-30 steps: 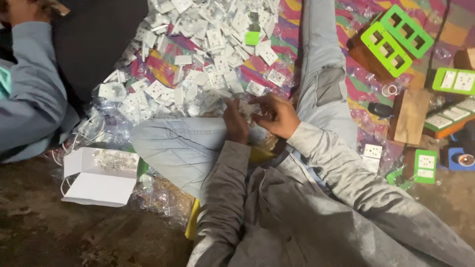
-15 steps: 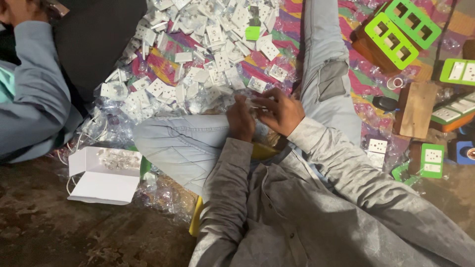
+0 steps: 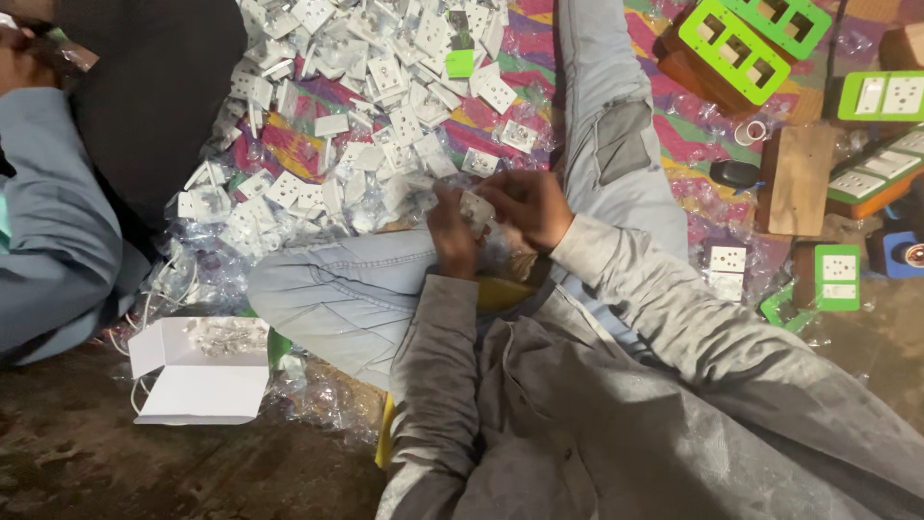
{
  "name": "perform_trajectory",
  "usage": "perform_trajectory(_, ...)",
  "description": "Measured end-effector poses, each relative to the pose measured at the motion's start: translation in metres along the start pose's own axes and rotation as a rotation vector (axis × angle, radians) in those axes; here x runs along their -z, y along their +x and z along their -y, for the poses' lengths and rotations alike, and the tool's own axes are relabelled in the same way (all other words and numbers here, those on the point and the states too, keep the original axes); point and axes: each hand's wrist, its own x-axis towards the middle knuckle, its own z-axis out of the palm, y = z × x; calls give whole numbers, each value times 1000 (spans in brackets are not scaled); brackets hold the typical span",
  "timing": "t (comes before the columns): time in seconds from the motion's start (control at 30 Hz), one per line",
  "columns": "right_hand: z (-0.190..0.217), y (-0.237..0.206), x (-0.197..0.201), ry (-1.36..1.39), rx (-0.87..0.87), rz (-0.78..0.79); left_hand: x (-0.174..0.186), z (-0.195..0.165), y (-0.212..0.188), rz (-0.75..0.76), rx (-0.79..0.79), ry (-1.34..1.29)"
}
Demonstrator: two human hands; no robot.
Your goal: The person sits on the floor among piles of white electrical switch and socket plates, picks up individual plates, attaches screws to them by hand, and places the finished plates back onto the pile. A second person nearby performs similar assembly work.
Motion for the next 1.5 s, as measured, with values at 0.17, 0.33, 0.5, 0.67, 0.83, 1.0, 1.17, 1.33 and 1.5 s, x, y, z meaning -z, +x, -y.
perform_trajectory(0.17, -17, 8, 12, 277, -253, 60, 1, -21, 0, 113, 298, -354)
perform_trajectory(0.33, -22, 5, 7, 191, -73, -10, -10, -45, -19, 6, -531, 316)
perform_trajectory(0.5, -22, 3, -1, 222, 29, 54, -20, -41, -26, 37, -691, 441)
perform_trajectory(0.67, -14, 6, 0, 417, -87, 152, -12, -29, -12, 87, -105, -100)
perform_trajectory(0.83, -3, 8, 5, 531, -311, 59, -6, -33, -5, 21, 215, -188)
perform_trajectory(1.0, 0, 2, 7, 241, -109, 82, -5, -33, 8, -97, 450, -202)
perform_trajectory(1.17, 0, 0, 4, 75, -32, 234, 9, -26, 3, -96, 235, -507)
perform_trajectory(1.33, 0, -4, -1, 39, 68, 399, 19, -30, -1, -112, 231, -574)
perform_trajectory(1.5, 5, -2, 8, -243, -5, 505, 23, -21, 4, -113, 258, -715)
